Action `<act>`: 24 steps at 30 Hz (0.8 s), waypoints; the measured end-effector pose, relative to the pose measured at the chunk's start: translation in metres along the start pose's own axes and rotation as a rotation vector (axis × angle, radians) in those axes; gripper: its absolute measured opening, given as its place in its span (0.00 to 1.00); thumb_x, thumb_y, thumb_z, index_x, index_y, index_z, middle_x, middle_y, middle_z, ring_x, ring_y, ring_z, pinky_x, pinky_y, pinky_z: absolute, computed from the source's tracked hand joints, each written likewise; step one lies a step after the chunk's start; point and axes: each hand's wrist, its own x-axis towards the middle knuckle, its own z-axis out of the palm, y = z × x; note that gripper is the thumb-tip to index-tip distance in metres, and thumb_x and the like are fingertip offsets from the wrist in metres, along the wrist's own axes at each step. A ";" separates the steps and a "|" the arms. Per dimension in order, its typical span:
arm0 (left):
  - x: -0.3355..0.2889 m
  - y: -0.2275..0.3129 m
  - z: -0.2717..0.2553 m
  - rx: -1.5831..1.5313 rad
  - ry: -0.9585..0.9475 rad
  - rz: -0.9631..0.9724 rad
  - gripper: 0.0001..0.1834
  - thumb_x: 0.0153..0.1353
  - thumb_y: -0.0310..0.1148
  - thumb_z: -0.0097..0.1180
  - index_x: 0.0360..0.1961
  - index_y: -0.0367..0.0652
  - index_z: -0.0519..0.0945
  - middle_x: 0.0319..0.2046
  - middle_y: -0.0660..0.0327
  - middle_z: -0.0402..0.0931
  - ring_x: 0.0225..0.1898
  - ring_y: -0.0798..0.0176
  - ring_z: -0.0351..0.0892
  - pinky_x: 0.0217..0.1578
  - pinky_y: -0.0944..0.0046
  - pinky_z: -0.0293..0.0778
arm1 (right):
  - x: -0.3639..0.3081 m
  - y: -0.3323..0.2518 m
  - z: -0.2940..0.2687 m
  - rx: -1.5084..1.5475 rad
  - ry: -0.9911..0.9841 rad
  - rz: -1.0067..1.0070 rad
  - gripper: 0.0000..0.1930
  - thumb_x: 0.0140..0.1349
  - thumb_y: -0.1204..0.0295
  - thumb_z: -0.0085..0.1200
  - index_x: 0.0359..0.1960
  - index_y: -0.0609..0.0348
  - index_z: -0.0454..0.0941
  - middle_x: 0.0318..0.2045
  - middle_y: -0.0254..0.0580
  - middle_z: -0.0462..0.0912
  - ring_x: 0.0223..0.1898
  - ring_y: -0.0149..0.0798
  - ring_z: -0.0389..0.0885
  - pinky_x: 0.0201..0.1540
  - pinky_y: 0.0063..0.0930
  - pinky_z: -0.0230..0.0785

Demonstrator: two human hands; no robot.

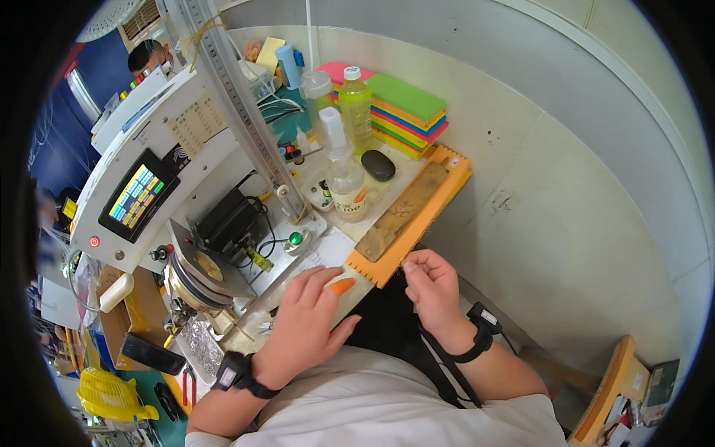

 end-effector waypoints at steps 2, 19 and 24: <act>0.016 0.000 0.018 -0.018 0.008 0.032 0.28 0.58 0.37 0.73 0.54 0.32 0.77 0.65 0.46 0.73 0.67 0.39 0.71 0.66 0.44 0.71 | 0.008 0.002 -0.010 0.006 0.019 -0.003 0.02 0.77 0.73 0.56 0.45 0.56 0.80 0.24 0.20 0.68 0.19 0.17 0.57 0.22 0.18 0.47; 0.059 -0.001 0.071 -0.035 -0.041 0.035 0.32 0.62 0.41 0.71 0.62 0.33 0.77 0.66 0.48 0.76 0.72 0.39 0.71 0.66 0.47 0.73 | 0.021 0.028 -0.033 0.101 0.016 0.176 0.05 0.78 0.69 0.58 0.46 0.56 0.79 0.23 0.18 0.68 0.18 0.16 0.56 0.22 0.17 0.46; 0.057 0.001 0.072 0.050 -0.033 0.028 0.32 0.61 0.43 0.71 0.62 0.36 0.78 0.67 0.50 0.76 0.70 0.43 0.73 0.62 0.47 0.76 | 0.021 0.029 -0.033 0.133 0.002 0.189 0.05 0.78 0.69 0.57 0.45 0.56 0.79 0.23 0.18 0.68 0.18 0.16 0.56 0.22 0.17 0.46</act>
